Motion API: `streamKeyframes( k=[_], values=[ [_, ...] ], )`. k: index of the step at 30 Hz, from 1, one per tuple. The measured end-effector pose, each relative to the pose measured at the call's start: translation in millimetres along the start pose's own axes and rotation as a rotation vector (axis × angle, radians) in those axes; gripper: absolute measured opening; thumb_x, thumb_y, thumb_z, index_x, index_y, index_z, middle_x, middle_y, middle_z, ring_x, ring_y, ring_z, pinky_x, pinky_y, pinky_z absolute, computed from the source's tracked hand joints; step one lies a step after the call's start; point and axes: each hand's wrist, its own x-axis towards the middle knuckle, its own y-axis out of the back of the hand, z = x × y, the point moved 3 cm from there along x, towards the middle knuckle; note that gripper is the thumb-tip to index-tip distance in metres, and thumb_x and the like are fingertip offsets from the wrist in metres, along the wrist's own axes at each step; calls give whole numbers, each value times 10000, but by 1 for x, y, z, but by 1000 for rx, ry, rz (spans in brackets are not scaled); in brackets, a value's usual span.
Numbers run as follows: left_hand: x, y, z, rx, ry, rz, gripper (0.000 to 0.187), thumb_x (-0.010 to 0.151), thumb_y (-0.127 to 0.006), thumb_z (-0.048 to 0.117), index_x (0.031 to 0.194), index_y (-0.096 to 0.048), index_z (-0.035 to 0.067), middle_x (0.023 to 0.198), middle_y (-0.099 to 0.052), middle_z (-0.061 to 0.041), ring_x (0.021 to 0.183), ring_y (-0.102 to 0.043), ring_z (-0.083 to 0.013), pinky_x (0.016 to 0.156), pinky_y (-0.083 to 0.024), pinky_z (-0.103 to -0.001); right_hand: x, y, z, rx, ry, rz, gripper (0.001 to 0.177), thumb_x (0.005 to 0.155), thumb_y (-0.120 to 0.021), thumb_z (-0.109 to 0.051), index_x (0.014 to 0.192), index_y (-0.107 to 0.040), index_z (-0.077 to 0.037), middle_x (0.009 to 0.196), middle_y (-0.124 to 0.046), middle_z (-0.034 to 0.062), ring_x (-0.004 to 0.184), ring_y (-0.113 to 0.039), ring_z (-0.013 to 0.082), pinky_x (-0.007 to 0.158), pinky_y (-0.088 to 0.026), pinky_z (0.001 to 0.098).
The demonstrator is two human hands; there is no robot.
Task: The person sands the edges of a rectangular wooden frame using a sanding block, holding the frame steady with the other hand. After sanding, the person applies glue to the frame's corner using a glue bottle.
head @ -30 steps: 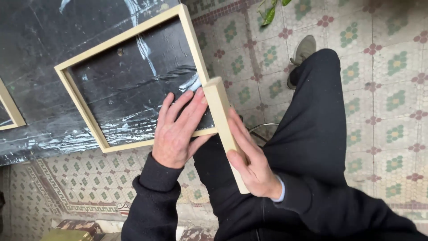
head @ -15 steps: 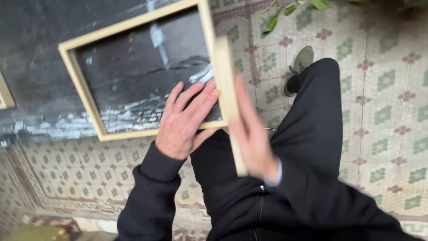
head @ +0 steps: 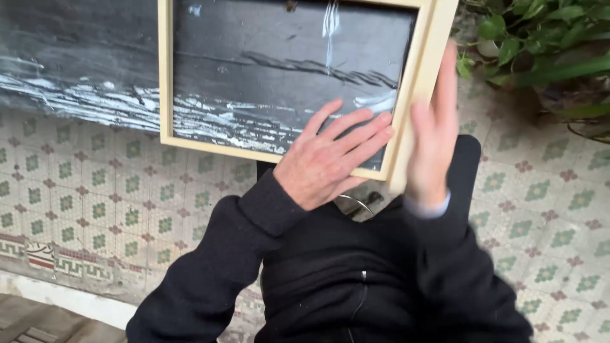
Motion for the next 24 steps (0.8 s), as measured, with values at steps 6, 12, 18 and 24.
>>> streamKeyframes(
  k=[6, 12, 18, 24],
  values=[
    [6, 0, -1, 0, -2, 4, 895, 843, -785, 441, 1583, -396, 120, 1629, -403, -40, 1497, -383, -243, 1287, -231, -532, -62, -1, -6, -125, -82, 31, 736, 1080, -498, -280, 1661, -202, 62, 1761, -248, 191, 1649, -249, 281, 1346, -214, 382],
    [4, 3, 1, -44, -4, 21, 891, 847, -791, 452, 1572, -405, 107, 1616, -423, -50, 1483, -397, -245, 1281, -237, -541, 9, 5, 7, -82, 8, 39, 675, 1122, -503, -251, 1662, -227, 44, 1751, -271, 167, 1616, -280, 258, 1363, -240, 364],
    [4, -3, 0, 7, -1, 8, 875, 843, -778, 450, 1557, -415, 100, 1612, -417, -70, 1483, -388, -251, 1274, -226, -550, 1, 1, -3, -191, 103, 17, 631, 1178, -482, -274, 1667, -236, 40, 1756, -258, 159, 1654, -256, 240, 1376, -207, 347],
    [5, 2, -3, 10, -22, -15, 883, 834, -782, 425, 1568, -415, 100, 1617, -418, -50, 1488, -384, -244, 1277, -228, -549, 7, 3, 5, -99, -22, 59, 688, 1105, -499, -280, 1654, -253, 52, 1748, -289, 184, 1642, -291, 273, 1357, -228, 374]
  ],
)
